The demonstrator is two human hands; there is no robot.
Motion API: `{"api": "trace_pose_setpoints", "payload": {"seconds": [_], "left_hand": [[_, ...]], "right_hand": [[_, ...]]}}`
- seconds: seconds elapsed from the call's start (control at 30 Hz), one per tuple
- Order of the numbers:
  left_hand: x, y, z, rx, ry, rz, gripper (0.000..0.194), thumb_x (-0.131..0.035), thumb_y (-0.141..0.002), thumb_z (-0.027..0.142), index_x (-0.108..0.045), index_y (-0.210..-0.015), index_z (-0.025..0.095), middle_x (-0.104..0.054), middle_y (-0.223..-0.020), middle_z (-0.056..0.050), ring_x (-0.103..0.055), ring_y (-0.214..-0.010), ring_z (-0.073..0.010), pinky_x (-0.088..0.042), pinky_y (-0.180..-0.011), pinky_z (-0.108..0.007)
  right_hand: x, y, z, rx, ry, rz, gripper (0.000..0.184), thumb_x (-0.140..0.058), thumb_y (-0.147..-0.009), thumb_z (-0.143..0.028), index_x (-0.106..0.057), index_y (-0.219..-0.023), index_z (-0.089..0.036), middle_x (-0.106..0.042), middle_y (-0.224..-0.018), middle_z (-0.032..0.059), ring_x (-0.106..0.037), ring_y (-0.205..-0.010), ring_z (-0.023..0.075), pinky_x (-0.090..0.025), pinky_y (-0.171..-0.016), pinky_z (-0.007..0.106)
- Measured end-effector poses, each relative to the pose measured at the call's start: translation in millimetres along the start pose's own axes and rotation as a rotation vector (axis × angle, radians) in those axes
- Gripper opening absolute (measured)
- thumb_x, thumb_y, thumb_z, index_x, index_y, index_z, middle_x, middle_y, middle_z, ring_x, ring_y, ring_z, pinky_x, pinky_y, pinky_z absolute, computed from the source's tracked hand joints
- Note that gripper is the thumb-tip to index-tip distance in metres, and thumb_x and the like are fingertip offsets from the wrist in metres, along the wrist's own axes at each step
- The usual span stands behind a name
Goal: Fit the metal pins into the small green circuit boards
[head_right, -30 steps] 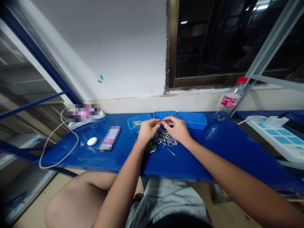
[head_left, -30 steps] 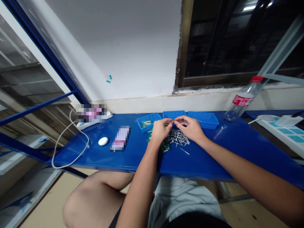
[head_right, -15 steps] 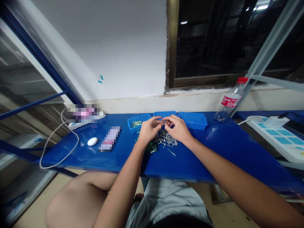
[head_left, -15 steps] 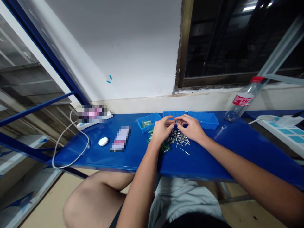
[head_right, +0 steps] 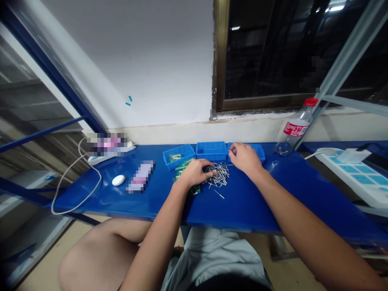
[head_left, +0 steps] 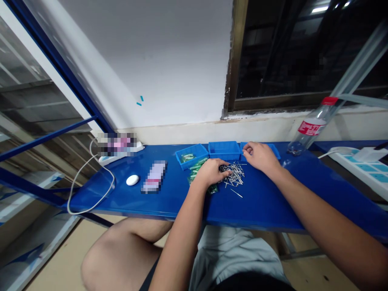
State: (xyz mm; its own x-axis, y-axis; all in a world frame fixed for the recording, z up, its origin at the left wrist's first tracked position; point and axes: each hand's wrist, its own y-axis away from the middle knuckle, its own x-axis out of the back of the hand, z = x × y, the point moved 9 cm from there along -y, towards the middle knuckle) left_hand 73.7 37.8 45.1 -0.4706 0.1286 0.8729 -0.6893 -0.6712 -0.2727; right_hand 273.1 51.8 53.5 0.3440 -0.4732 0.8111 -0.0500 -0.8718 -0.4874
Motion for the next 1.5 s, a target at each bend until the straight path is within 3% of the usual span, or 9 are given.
{"api": "trace_pose_setpoints", "payload": {"seconds": [0.23, 0.43, 0.57, 0.73, 0.87, 1.0, 1.17, 1.3, 1.5], "left_hand": [[-0.4, -1, -1, -0.004, 0.012, -0.003, 0.038, -0.071, -0.092, 0.040, -0.078, -0.123, 0.019, -0.078, -0.123, -0.009, -0.074, -0.110, -0.0271, -0.057, -0.102, -0.036], [-2.0, -1, -1, 0.000, 0.011, -0.011, 0.038, -0.072, -0.091, 0.038, -0.078, -0.123, 0.019, -0.078, -0.124, -0.009, -0.074, -0.110, -0.0268, -0.056, -0.103, -0.035], [-1.6, -1, -1, -0.006, 0.014, -0.007, 0.037, -0.073, -0.090, 0.037, -0.079, -0.121, 0.019, -0.078, -0.123, -0.009, -0.074, -0.108, -0.0268, -0.056, -0.102, -0.035], [-0.1, -1, 0, -0.019, 0.033, 0.013, 0.033, -0.074, -0.089, 0.033, -0.079, -0.119, 0.018, -0.079, -0.120, -0.010, -0.075, -0.106, -0.0268, -0.057, -0.100, -0.036], [-0.2, -2, -2, -0.020, 0.040, 0.026, 0.028, -0.074, -0.088, 0.028, -0.080, -0.115, 0.019, -0.079, -0.118, -0.009, -0.075, -0.103, -0.0253, -0.057, -0.099, -0.035], [0.0, -2, -3, -0.031, 0.046, 0.036, 0.025, -0.072, -0.088, 0.024, -0.080, -0.111, 0.019, -0.080, -0.115, -0.008, -0.075, -0.102, -0.0238, -0.056, -0.097, -0.032], [4.0, -2, -2, -0.013, 0.004, 0.081, 0.019, -0.063, -0.088, 0.017, -0.080, -0.097, 0.017, -0.080, -0.101, -0.009, -0.075, -0.092, -0.0236, -0.056, -0.092, -0.032], [16.3, -1, -4, 0.065, 0.039, 0.186, 0.017, -0.061, -0.086, 0.018, -0.078, -0.087, 0.016, -0.079, -0.095, -0.009, -0.073, -0.085, -0.0219, -0.056, -0.086, -0.030], [38.6, 5, -5, 0.141, 0.173, 0.365, 0.011, -0.060, -0.084, 0.015, -0.071, -0.083, 0.017, -0.075, -0.085, -0.005, -0.070, -0.077, -0.0178, -0.056, -0.078, -0.028]], "right_hand": [[3, 1, -5, 0.007, -0.045, 0.034, 0.012, -0.060, -0.088, -0.024, -0.071, -0.093, -0.023, -0.077, -0.085, 0.0045, -0.071, -0.078, 0.0244, -0.053, -0.076, 0.036], [8, 2, -39, 0.235, -0.142, 0.154, 0.018, -0.058, -0.096, -0.028, -0.071, -0.107, -0.022, -0.077, -0.099, 0.0093, -0.069, -0.097, 0.0283, -0.054, -0.089, 0.042], [-5, 1, -52, 0.326, -0.099, 0.104, 0.022, -0.054, -0.099, -0.027, -0.074, -0.107, -0.022, -0.078, -0.105, 0.0103, -0.066, -0.104, 0.0307, -0.052, -0.094, 0.046], [-16, -1, -48, 0.317, -0.018, 0.034, 0.026, -0.051, -0.100, -0.028, -0.076, -0.096, -0.021, -0.078, -0.099, 0.0119, -0.063, -0.103, 0.0323, -0.050, -0.096, 0.050], [-8, 2, -52, 0.303, -0.072, 0.066, 0.024, -0.054, -0.099, -0.030, -0.077, -0.099, -0.022, -0.077, -0.102, 0.0122, -0.061, -0.107, 0.0335, -0.050, -0.098, 0.053], [3, 12, -72, 0.371, -0.176, 0.121, 0.021, -0.055, -0.099, -0.027, -0.075, -0.105, -0.023, -0.076, -0.103, 0.0102, -0.060, -0.110, 0.0324, -0.050, -0.101, 0.053], [-13, 28, -97, 0.540, -0.268, -0.060, 0.023, -0.052, -0.101, -0.024, -0.073, -0.111, -0.023, -0.075, -0.106, 0.0094, -0.065, -0.102, 0.0282, -0.055, -0.094, 0.047], [-26, 30, -93, 0.530, -0.255, -0.151, 0.025, -0.054, -0.100, -0.021, -0.071, -0.118, -0.024, -0.075, -0.113, 0.0095, -0.067, -0.107, 0.0282, -0.055, -0.094, 0.045], [-45, 30, -87, 0.534, -0.131, -0.261, 0.015, -0.061, -0.093, -0.016, -0.074, -0.096, -0.022, -0.076, -0.095, 0.0084, -0.070, -0.097, 0.0272, -0.055, -0.088, 0.040]]}}
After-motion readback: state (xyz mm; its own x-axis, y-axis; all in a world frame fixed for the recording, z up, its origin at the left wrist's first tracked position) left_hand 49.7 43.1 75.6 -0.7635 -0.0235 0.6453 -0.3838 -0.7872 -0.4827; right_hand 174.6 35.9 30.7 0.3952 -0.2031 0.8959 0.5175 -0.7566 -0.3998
